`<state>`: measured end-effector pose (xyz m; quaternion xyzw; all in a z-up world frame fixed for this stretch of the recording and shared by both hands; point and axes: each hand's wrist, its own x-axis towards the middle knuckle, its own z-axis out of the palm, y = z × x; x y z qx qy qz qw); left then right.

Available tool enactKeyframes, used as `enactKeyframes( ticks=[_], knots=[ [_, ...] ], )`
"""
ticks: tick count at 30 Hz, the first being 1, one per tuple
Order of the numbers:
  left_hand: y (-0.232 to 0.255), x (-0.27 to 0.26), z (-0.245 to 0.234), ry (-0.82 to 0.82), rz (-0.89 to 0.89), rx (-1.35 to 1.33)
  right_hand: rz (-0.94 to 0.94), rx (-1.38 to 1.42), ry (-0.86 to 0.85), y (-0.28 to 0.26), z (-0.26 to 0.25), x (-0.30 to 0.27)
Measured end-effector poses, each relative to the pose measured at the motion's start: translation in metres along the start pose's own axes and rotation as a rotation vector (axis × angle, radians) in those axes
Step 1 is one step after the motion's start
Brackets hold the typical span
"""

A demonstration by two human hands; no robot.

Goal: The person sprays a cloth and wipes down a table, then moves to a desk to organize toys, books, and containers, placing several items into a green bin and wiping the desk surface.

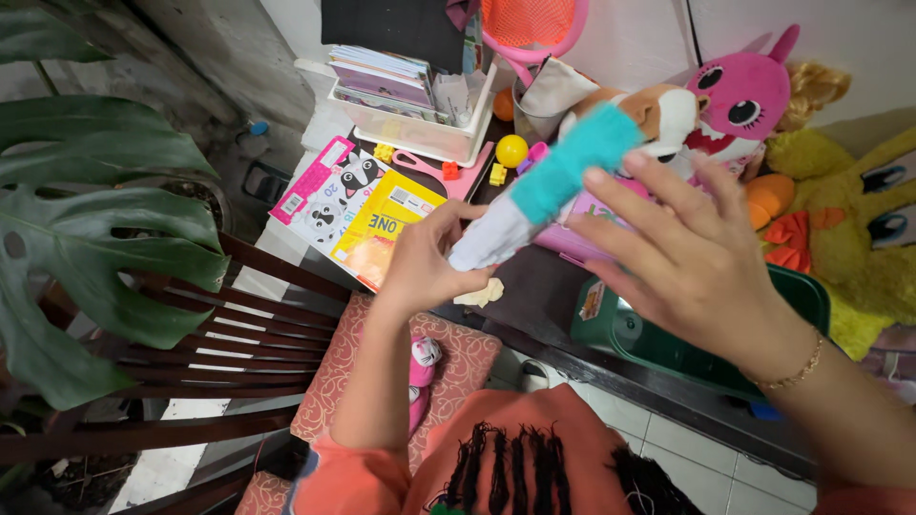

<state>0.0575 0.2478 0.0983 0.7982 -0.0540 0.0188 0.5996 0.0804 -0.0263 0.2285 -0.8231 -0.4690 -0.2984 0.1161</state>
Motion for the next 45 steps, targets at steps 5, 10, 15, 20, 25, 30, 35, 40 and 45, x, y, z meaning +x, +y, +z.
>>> enactKeyframes(
  ticks=[5,10,15,20,25,30,35,40,45],
  knots=[
    [0.075,0.014,-0.002,-0.130,0.236,0.463,-0.075,-0.339,-0.115,-0.013,-0.034,0.014],
    [0.093,0.023,0.015,-0.241,0.322,0.218,0.106,-0.427,-0.504,-0.002,-0.051,-0.013],
    [0.093,0.018,0.037,-0.180,0.387,0.024,0.429,-0.125,-0.489,0.043,-0.069,-0.091],
    [0.040,0.028,0.044,-0.018,0.288,-0.194,0.675,-0.184,-0.719,0.089,-0.072,-0.158],
    [-0.020,0.027,0.051,0.129,0.083,-0.269,0.603,-0.540,-1.010,0.056,-0.060,-0.131],
    [-0.040,0.027,0.062,0.110,0.040,-0.229,0.427,-0.638,-1.068,0.038,-0.039,-0.108],
    [-0.055,0.027,0.081,0.044,0.014,-0.201,0.322,-0.524,-1.058,0.050,0.040,-0.133],
    [-0.108,0.022,0.084,-0.076,-0.048,0.005,0.288,-0.396,-0.935,0.061,0.117,-0.186],
    [-0.199,0.017,0.069,0.065,-0.094,0.145,0.193,-0.296,-0.932,0.070,0.151,-0.213]
  ],
)
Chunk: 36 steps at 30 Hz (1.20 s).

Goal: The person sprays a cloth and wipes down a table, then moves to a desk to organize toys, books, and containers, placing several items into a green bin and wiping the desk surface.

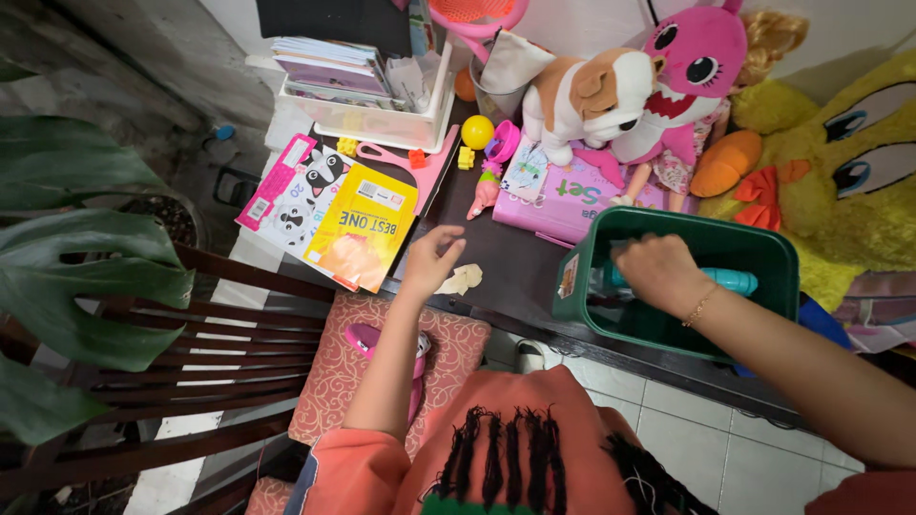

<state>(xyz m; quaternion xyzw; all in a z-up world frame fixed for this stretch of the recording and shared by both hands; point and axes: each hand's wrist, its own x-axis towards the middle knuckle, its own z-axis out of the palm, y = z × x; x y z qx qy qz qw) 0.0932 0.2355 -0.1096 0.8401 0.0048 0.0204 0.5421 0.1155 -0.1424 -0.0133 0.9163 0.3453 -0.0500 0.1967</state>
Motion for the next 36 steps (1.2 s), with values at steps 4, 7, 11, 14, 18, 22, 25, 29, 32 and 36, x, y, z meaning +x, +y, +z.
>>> enactKeyframes(
  ticks=[4,7,11,14,18,22,25,29,32,36],
  knots=[
    [-0.045,-0.009,0.008,0.029,-0.108,0.123,0.020,0.038,-0.001,0.003,-0.019,0.001],
    [-0.054,-0.010,0.011,0.045,-0.102,0.117,0.038,0.162,0.169,0.006,-0.046,-0.009],
    [-0.059,0.001,0.019,0.039,-0.146,0.167,0.040,0.108,0.349,0.001,-0.072,-0.022],
    [-0.066,0.023,0.039,0.010,-0.062,-0.051,0.056,0.017,0.387,-0.001,-0.081,-0.026],
    [-0.066,0.072,0.083,0.132,-0.022,-0.088,0.079,0.184,0.377,-0.001,-0.088,-0.029],
    [-0.055,0.130,0.125,0.297,-0.329,-0.046,0.104,0.258,0.415,-0.001,-0.095,-0.032],
    [-0.054,0.155,0.139,0.192,-0.516,0.129,0.125,0.287,0.431,-0.001,-0.102,-0.034],
    [-0.059,0.165,0.149,0.224,-0.351,0.094,0.168,0.303,0.410,0.003,-0.106,-0.037],
    [-0.056,0.155,0.144,0.220,-0.333,-0.147,0.188,0.331,0.411,0.008,-0.107,-0.039],
    [-0.047,0.106,0.101,0.291,-0.090,-0.196,0.225,0.374,0.396,0.014,-0.117,-0.040]
  ],
)
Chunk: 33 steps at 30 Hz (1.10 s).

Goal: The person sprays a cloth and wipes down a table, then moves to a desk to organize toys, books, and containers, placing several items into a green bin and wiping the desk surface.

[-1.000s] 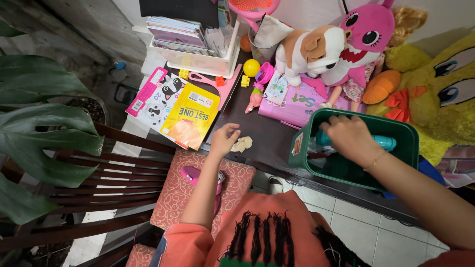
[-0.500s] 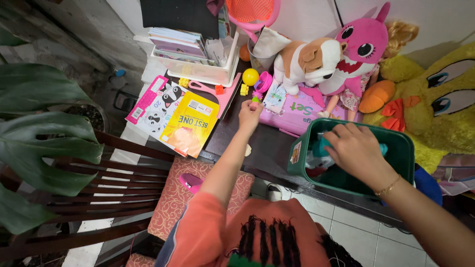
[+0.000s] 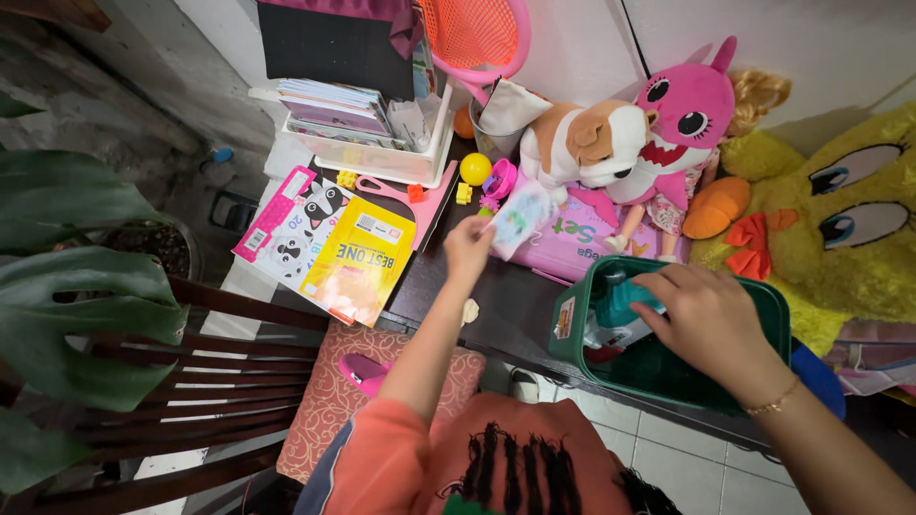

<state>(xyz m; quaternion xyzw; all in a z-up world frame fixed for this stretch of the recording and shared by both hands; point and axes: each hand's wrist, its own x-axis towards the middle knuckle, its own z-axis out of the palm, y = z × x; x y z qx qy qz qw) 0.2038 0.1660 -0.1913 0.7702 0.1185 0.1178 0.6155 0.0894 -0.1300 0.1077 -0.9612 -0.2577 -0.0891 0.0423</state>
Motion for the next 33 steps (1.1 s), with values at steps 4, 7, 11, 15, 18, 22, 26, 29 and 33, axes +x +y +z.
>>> enactKeyframes(
  ticks=[4,7,11,15,18,22,26,29,33],
  knots=[
    [-0.002,-0.027,-0.069,-0.153,-0.161,-0.046,-0.035,0.069,0.079,-0.005,-0.014,0.009],
    [-0.014,-0.031,-0.076,-0.250,-0.163,0.077,-0.033,0.091,0.028,-0.012,-0.017,0.020],
    [-0.009,-0.018,-0.058,-0.058,0.122,0.363,-0.054,0.095,0.007,-0.023,-0.015,0.032],
    [-0.003,0.015,-0.034,-0.059,0.116,0.398,-0.073,0.175,0.004,-0.026,-0.010,0.035],
    [-0.008,0.032,-0.016,-0.079,0.232,0.585,-0.062,0.187,-0.023,-0.025,-0.002,0.036],
    [-0.032,0.042,0.001,-0.402,0.219,0.884,-0.038,0.210,-0.034,-0.023,0.003,0.033],
    [-0.053,0.049,0.007,-0.444,0.012,0.768,-0.024,0.194,-0.019,-0.017,0.003,0.029],
    [-0.057,0.042,-0.001,-0.302,-0.016,0.599,-0.016,0.206,-0.016,-0.013,0.000,0.029],
    [-0.031,0.023,-0.023,-0.221,-0.050,0.429,0.014,0.195,-0.059,-0.014,-0.005,0.036]
  ],
)
